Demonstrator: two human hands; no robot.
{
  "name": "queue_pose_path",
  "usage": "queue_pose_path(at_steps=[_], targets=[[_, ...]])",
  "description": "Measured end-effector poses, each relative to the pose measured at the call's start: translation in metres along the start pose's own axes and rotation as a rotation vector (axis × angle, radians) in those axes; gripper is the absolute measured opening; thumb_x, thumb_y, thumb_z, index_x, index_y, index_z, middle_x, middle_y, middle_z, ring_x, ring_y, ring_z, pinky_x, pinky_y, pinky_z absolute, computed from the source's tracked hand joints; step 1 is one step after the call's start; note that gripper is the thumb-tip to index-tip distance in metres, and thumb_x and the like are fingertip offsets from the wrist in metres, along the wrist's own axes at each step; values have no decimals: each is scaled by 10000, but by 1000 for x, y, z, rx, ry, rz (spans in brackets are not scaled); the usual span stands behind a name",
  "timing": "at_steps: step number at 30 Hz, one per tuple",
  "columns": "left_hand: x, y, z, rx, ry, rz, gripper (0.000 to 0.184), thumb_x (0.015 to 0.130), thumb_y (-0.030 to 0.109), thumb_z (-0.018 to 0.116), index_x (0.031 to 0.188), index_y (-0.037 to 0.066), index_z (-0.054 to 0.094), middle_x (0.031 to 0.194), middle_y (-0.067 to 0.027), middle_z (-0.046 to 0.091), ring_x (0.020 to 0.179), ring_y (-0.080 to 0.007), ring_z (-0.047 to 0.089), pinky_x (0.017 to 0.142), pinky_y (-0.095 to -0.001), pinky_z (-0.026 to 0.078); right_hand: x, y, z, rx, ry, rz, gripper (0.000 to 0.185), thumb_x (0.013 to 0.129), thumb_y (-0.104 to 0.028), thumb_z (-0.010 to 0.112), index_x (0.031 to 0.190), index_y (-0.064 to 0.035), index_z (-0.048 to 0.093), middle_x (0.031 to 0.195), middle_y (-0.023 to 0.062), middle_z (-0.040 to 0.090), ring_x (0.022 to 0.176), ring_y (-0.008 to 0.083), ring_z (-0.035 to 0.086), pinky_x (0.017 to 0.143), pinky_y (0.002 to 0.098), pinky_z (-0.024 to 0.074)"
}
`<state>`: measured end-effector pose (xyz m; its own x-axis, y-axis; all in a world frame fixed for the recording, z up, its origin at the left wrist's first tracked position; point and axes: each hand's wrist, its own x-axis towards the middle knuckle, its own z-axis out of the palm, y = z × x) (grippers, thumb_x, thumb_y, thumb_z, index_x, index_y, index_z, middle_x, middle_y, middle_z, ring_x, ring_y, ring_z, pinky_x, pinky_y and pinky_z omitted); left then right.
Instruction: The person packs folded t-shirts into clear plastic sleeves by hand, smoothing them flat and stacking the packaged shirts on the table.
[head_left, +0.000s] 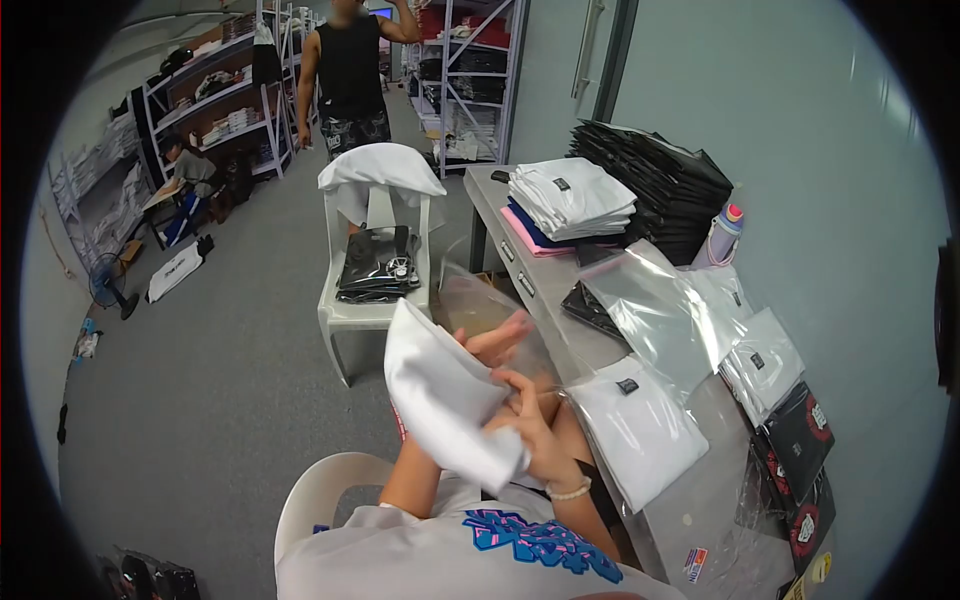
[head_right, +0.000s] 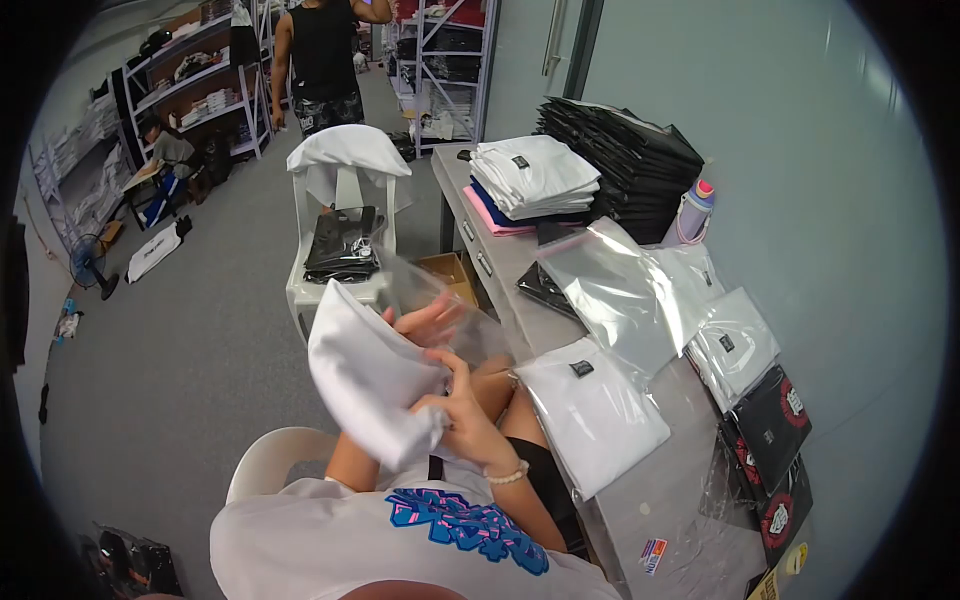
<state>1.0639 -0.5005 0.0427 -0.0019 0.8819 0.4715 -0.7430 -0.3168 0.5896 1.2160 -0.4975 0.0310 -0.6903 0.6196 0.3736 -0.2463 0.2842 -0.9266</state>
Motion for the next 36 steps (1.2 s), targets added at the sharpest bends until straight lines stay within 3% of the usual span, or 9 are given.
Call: queue_pose_path(at_steps=[2,6,12,15,21,23,26,33,36], targets=[[5,7,24,269,123,-137,582,935,381,434,1396,32,362,1442,-168,352,1260,-221,422,1038,-319,344,1,14,-1,-134,1,-263,118,789,-185,655,792,-87,722,1449,209,245,1355,413,178,1075,475,218],[22,-22,16,883,136,-88,628,862,204,555,1415,21,322,1454,-162,335,1307,-189,360,1082,-300,269,-14,44,-47,-531,-1,-256,294,883,-292,584,1035,-54,667,1385,210,366,1342,359,263,1076,433,257],[72,-33,-13,1167,339,140,579,816,89,605,1357,3,418,1219,-187,575,1154,-212,539,955,-300,421,-39,71,-58,217,419,-23,368,906,-323,555,1121,-28,600,1360,197,403,1302,337,327,1055,414,292],[103,-15,-39,1159,556,-195,507,758,14,597,1260,19,525,1013,-156,663,934,-216,647,790,-313,496,-39,75,-69,459,587,-19,407,917,-339,540,1164,-15,567,1347,190,421,1283,327,359,1045,405,310],[133,-34,-159,1850,-59,-30,480,653,-8,577,1131,36,580,1008,-197,641,817,-356,644,765,-402,501,-27,72,-105,618,729,-68,490,940,-370,511,1249,11,500,1322,176,458,1244,305,422,1024,387,345],[126,-56,-151,1777,-241,-616,527,670,1,556,1196,37,555,1135,-189,609,864,-356,626,779,-352,505,-26,73,-116,482,701,-15,608,964,-395,456,1334,70,330,1308,157,469,1139,241,508,967,340,399],[139,-81,-176,1856,-552,117,490,672,41,616,1162,55,592,1187,-178,591,1093,-308,573,909,-345,459,-27,79,-119,340,709,22,575,946,-383,510,1263,82,393,1235,163,499,1099,205,503,949,338,402],[215,-1,-162,2257,-138,158,364,663,103,654,1015,26,596,928,-179,601,894,-364,586,785,-425,474,-29,28,-86,55,445,81,522,910,-339,590,1174,90,452,1151,137,514,1053,200,494,941,327,373],[175,-40,-91,2275,-345,-331,319,745,161,596,1022,4,608,1088,-192,585,1064,-331,552,897,-411,456,-30,11,-73,-58,348,-154,643,874,-354,630,1277,87,393,1203,155,519,1121,240,487,976,340,346]])
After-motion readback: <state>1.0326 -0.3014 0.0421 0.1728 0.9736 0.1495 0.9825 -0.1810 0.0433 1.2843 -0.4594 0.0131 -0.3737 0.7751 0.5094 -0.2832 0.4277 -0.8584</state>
